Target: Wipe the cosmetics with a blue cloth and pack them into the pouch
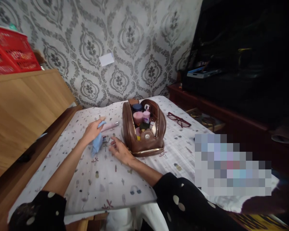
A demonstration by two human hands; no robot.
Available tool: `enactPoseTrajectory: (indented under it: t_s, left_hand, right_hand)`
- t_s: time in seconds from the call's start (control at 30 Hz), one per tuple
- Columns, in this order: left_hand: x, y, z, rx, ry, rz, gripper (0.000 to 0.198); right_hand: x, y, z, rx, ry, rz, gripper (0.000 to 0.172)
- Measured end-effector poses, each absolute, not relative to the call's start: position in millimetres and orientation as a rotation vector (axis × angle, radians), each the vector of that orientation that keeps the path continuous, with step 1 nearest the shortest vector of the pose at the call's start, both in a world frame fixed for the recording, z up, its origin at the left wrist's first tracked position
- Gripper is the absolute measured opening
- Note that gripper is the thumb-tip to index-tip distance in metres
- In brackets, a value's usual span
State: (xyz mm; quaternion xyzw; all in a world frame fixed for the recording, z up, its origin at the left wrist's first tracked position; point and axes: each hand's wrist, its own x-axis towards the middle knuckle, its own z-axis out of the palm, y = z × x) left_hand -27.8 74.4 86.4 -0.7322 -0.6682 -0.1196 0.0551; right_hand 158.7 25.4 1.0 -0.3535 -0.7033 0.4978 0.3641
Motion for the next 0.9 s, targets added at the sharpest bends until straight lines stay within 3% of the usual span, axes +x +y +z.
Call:
enactPoseTrajectory:
  t_s: [0.13, 0.43, 0.67, 0.9]
  left_hand:
    - [-24, 96, 67, -2.227, -2.042, -0.071, 0.041]
    - [-10, 135, 51, -2.217, -2.068, 0.188, 0.035]
    - [0, 133, 58, -2.139, -2.095, 0.182, 0.031]
    - [7, 73, 104, -2.167, -1.935, -0.023, 0.034]
  right_hand:
    - [158, 27, -3, -0.914, -1.838, 1.262, 0.049]
    - [154, 28, -12, -0.891, -1.869, 1.224, 0.051]
    - [156, 28, -10, -0.907, -1.909, 1.15, 0.054]
    - [154, 28, -13, -0.942, -1.757, 1.158, 0.068]
